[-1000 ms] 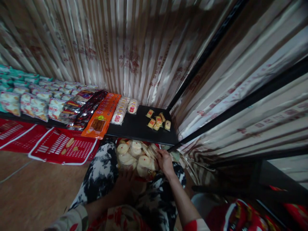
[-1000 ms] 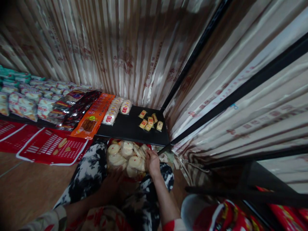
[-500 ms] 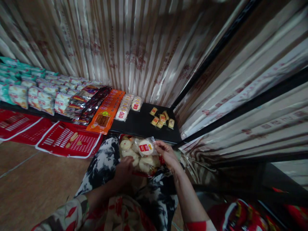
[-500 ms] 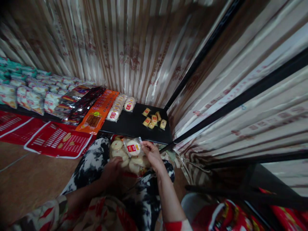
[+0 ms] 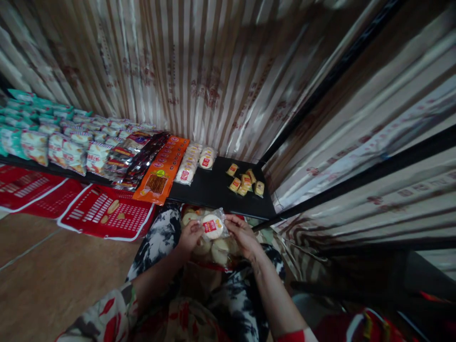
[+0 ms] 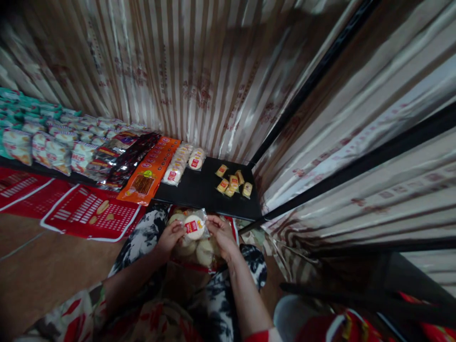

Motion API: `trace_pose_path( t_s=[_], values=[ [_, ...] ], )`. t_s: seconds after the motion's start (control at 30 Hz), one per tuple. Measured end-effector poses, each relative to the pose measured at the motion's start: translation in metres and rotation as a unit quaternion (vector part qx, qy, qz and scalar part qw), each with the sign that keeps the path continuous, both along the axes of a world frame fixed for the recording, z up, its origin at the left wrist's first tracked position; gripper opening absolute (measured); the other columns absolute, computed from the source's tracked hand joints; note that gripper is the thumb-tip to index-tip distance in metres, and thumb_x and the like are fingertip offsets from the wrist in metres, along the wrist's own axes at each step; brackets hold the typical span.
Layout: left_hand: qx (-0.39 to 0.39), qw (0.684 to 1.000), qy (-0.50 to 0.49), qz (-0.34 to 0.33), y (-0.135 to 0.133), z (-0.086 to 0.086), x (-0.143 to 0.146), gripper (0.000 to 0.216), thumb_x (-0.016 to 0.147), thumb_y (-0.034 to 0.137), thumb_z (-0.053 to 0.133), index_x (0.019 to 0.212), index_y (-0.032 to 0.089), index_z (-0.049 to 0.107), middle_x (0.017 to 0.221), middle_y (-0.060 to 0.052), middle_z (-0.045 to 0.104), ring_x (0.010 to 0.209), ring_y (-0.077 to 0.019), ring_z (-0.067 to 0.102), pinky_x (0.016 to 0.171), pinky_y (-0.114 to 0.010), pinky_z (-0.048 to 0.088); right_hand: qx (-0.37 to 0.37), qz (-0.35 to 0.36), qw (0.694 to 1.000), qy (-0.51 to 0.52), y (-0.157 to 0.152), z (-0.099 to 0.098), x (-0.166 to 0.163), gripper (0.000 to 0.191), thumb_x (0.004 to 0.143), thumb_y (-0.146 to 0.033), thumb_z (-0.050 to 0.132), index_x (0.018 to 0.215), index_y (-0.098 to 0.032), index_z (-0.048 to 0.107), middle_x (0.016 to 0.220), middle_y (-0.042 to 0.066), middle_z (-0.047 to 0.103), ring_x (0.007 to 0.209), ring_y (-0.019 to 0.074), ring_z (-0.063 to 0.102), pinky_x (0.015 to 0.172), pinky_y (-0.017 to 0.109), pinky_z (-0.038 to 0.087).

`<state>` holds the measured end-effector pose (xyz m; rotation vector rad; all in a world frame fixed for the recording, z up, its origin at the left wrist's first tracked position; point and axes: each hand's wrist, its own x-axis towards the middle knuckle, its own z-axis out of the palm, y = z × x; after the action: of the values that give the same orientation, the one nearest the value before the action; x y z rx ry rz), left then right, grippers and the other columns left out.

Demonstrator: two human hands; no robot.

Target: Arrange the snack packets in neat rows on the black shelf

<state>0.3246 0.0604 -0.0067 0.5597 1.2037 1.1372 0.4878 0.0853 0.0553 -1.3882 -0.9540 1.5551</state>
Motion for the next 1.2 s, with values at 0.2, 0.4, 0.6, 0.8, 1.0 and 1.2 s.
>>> trace_pose_path(
  t_s=[0.2, 0.4, 0.6, 0.8, 1.0, 1.2],
  values=[
    [0.006, 0.997, -0.04, 0.071, 0.017, 0.003, -0.006, 0.041, 0.053, 0.038, 0.074, 0.077, 0.017, 0.049, 0.065, 0.001, 0.063, 0.052, -0.0086, 0.055, 0.046, -0.018, 0.044, 0.024, -0.131, 0.991, 0.026, 0.005, -0.03, -0.016, 0.052, 0.055, -0.042, 0.076, 0.102, -0.023, 0.061, 0.082, 0.001, 0.066, 0.071, 0.0144, 0.06, 0.063, 0.025, 0.047],
    [0.026, 0.996, -0.047, 0.073, 0.041, 0.009, 0.0, 0.042, 0.053, 0.039, 0.074, 0.078, 0.016, 0.049, 0.071, 0.0, 0.064, 0.053, -0.0092, 0.058, 0.047, -0.02, 0.046, 0.057, -0.142, 0.988, 0.003, 0.019, -0.041, -0.042, 0.044, 0.053, -0.045, 0.075, 0.089, -0.023, 0.059, 0.082, 0.001, 0.065, 0.073, 0.0156, 0.06, 0.065, 0.026, 0.048],
    [0.027, 0.996, -0.012, 0.082, 0.077, 0.012, 0.007, 0.033, 0.061, 0.034, 0.072, 0.074, 0.017, 0.047, 0.061, 0.005, 0.058, 0.051, -0.0081, 0.057, 0.049, -0.019, 0.048, 0.095, -0.129, 0.986, -0.039, 0.057, -0.04, -0.045, 0.038, 0.06, -0.044, 0.069, 0.09, -0.023, 0.056, 0.073, -0.002, 0.062, 0.066, 0.0136, 0.059, 0.062, 0.024, 0.047],
    [0.014, 0.996, -0.007, 0.084, 0.113, 0.017, 0.014, 0.023, 0.071, 0.023, 0.065, 0.087, 0.015, 0.05, 0.07, 0.001, 0.059, 0.055, -0.0082, 0.06, 0.05, -0.018, 0.049, 0.131, -0.113, 0.981, -0.085, 0.107, -0.04, -0.044, 0.039, 0.06, -0.038, 0.063, 0.094, -0.022, 0.053, 0.081, 0.002, 0.064, 0.07, 0.0158, 0.061, 0.066, 0.028, 0.048],
    [0.021, 0.985, 0.15, 0.079, 0.128, 0.018, 0.024, 0.037, 0.078, 0.013, 0.049, 0.115, 0.015, 0.047, 0.115, -0.013, 0.053, 0.077, -0.0118, 0.061, 0.05, -0.018, 0.049, 0.153, -0.124, 0.97, -0.139, 0.164, -0.039, -0.047, 0.037, 0.065, -0.036, 0.055, 0.099, -0.02, 0.054, 0.079, 0.002, 0.063, 0.068, 0.0154, 0.06, 0.063, 0.027, 0.048],
    [0.14, 0.936, 0.323, 0.023, 0.155, 0.024, 0.026, 0.038, 0.079, 0.016, 0.043, 0.116, 0.017, 0.054, 0.13, -0.011, 0.048, 0.116, -0.0215, 0.049, 0.096, -0.037, 0.043, 0.168, -0.081, 0.961, -0.203, 0.204, -0.047, -0.054, 0.038, 0.071, -0.032, 0.051, 0.107, -0.02, 0.055, 0.088, 0.004, 0.065, 0.076, 0.0167, 0.061, 0.071, 0.029, 0.049]
  ],
)
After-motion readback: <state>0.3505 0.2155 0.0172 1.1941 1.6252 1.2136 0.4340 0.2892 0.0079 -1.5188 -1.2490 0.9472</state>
